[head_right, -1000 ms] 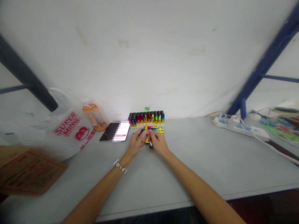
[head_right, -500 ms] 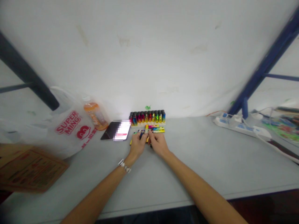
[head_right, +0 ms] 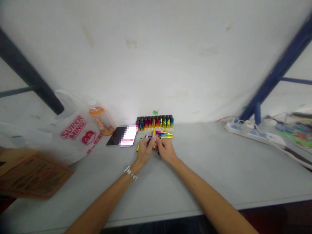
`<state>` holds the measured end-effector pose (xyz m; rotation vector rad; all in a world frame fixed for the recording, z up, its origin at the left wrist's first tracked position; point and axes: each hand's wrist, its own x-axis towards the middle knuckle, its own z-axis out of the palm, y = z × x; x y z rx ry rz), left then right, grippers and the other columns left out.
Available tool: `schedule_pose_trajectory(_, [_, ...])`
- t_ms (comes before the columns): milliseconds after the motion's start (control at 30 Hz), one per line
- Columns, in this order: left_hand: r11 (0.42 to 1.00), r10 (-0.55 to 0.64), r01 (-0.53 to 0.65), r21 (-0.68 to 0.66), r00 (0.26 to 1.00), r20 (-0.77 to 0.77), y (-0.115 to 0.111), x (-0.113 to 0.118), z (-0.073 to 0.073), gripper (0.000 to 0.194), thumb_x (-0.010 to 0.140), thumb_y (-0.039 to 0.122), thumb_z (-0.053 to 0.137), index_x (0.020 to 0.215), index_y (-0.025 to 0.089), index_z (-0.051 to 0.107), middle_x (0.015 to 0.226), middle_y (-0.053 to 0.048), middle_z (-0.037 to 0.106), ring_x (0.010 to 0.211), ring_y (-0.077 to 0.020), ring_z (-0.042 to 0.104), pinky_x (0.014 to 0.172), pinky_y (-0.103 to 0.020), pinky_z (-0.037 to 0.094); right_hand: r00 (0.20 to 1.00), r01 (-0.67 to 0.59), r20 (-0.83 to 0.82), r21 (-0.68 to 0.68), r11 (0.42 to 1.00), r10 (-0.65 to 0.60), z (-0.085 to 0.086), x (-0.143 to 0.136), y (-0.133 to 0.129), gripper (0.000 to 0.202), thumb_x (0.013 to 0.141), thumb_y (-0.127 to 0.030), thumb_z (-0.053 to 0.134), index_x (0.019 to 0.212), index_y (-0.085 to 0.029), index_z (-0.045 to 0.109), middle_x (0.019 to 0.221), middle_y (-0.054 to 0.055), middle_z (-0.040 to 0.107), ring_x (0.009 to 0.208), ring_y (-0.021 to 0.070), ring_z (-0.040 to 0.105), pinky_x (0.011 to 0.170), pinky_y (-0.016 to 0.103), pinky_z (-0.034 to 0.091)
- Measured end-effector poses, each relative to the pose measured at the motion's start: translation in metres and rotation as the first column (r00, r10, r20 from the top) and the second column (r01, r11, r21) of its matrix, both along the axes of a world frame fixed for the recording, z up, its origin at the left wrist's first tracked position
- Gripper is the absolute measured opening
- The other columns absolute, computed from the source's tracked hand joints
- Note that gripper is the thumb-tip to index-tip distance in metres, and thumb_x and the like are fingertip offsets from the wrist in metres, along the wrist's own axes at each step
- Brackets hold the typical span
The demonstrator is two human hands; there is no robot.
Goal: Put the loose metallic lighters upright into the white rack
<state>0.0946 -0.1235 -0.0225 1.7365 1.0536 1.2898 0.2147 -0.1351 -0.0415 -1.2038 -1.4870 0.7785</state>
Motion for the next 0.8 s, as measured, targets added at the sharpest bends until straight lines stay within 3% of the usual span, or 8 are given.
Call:
schedule_pose_trajectory(300, [0.996,0.081,-0.084,-0.016,0.984,-0.159,0.008,0.001,-0.006,0.035,0.082,0.038,0.05,0.053,0.017,0.048,0.05,0.003,0.048,0.05,-0.0098,0.04,0.051,-0.024,0.026,0.999,0.003,-0.049,-0.003,1.0,-0.004,-0.004,0.001,0.002,0.063,0.093,-0.061,0.038,0.052,-0.017,0.053,0.047,-0.002,0.046,0.046,0.0103,0.04,0.048,0.024,0.03])
schedule_pose_trajectory(500, [0.996,0.076,-0.081,-0.037,0.988,-0.132,0.007,0.001,-0.003,0.034,0.081,0.039,0.051,0.054,0.017,0.05,0.05,0.003,0.047,0.05,-0.0096,0.038,0.05,-0.024,0.026,0.999,0.01,-0.047,0.0,1.0,-0.01,-0.001,0.002,0.001,0.059,0.093,-0.061,0.038,0.054,-0.019,0.048,0.049,-0.002,0.043,0.048,0.011,0.039,0.049,0.025,0.03])
schedule_pose_trajectory(667, [0.996,0.043,-0.043,-0.072,0.999,-0.013,0.005,-0.004,0.0,0.046,0.083,0.056,0.051,0.059,0.016,0.052,0.054,0.002,0.047,0.053,-0.0098,0.04,0.05,-0.023,0.029,0.99,-0.021,-0.137,0.091,0.996,0.034,0.01,0.004,-0.003,0.035,0.088,-0.054,0.052,0.086,-0.02,0.058,0.055,-0.006,0.041,0.05,0.0114,0.037,0.05,0.024,0.03])
schedule_pose_trajectory(800, [0.967,-0.016,0.054,-0.248,0.988,0.151,0.005,-0.008,-0.005,0.064,0.087,0.071,0.032,0.055,0.018,0.046,0.047,0.002,0.041,0.043,-0.0088,0.036,0.042,-0.024,0.025,0.971,-0.177,-0.147,0.081,0.981,0.187,0.02,0.004,-0.008,0.042,0.082,-0.051,0.062,0.11,-0.019,0.06,0.06,-0.005,0.046,0.053,0.012,0.043,0.052,0.024,0.035])
